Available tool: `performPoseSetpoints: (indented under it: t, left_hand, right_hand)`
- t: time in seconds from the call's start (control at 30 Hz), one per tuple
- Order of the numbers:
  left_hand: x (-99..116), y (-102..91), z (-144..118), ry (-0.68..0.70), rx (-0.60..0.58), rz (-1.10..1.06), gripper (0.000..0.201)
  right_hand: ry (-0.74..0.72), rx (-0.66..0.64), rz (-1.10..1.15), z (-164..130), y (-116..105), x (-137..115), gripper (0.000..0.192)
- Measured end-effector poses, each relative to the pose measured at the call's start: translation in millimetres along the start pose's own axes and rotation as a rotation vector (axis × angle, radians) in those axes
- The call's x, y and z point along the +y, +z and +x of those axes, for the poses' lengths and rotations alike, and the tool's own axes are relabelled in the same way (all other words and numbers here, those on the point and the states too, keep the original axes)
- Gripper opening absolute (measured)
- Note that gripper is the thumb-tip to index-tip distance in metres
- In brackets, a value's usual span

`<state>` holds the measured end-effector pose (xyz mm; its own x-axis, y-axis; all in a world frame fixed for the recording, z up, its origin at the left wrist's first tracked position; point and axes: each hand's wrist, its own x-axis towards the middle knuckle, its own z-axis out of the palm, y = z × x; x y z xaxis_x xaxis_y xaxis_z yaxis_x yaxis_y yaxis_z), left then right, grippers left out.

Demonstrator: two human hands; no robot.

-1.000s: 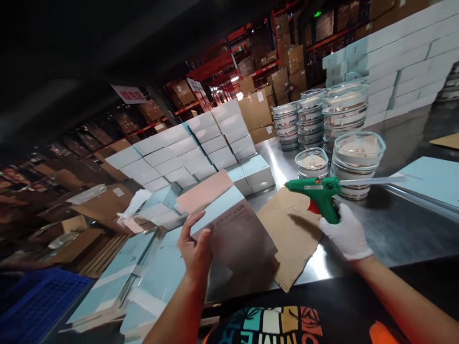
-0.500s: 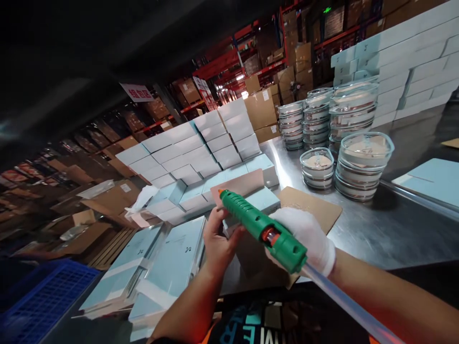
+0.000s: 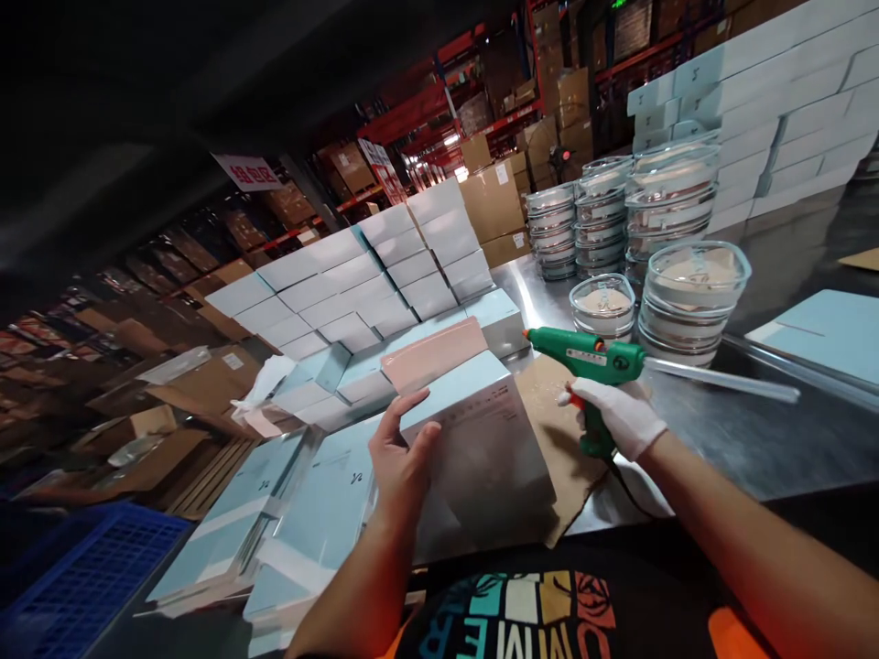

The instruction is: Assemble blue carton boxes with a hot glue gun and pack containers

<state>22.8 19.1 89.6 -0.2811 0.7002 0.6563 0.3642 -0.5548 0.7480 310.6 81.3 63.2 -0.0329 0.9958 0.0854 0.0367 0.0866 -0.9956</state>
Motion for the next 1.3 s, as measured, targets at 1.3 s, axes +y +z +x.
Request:
performPoseSetpoints:
  t: [1.3]
  left_hand:
    - [-9.2, 13.8, 7.2, 0.463, -0.265, -0.166, 0.020]
  right_hand:
    - [-0.575, -0.398, -0.153, -22.8, 22.6, -41.1, 0.031]
